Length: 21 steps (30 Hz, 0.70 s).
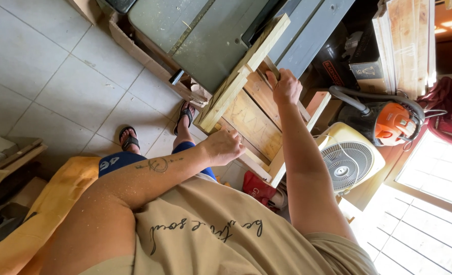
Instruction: Trimming the edges of a wooden crate using a table saw
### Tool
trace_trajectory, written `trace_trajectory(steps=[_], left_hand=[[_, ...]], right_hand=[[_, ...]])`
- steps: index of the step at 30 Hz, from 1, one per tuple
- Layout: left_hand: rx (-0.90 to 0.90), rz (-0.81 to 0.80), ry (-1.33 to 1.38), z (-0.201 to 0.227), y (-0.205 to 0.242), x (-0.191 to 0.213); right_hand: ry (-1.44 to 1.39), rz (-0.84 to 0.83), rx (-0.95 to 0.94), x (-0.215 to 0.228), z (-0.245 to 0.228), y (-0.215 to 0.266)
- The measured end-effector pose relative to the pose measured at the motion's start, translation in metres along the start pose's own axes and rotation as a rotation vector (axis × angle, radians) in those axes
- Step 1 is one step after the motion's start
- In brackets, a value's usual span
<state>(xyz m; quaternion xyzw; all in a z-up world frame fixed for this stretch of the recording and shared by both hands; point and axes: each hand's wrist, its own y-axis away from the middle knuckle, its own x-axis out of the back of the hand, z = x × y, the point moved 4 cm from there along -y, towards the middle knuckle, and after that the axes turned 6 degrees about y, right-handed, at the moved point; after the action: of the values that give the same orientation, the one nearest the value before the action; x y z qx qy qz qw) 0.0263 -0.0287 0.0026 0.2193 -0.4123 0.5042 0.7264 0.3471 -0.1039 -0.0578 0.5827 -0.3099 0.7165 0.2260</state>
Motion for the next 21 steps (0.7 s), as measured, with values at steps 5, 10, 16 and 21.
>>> trace_trajectory(steps=[5,10,16,21], left_hand=[[-0.046,-0.008,-0.006,0.026,0.015,0.003],[-0.21,0.366,-0.123,0.046,0.055,0.0],[-0.52,0.704,0.023,0.077,0.17,0.141],[0.217,1.096,0.101,0.021,0.233,0.161]], right_hand=[[0.057,0.078,-0.02,0.005,0.006,0.04],[-0.138,0.29,-0.124,0.075,0.008,0.077],[-0.229,0.677,-0.349,0.19,-0.049,0.108],[-0.295,0.851,-0.387,0.256,-0.138,0.111]])
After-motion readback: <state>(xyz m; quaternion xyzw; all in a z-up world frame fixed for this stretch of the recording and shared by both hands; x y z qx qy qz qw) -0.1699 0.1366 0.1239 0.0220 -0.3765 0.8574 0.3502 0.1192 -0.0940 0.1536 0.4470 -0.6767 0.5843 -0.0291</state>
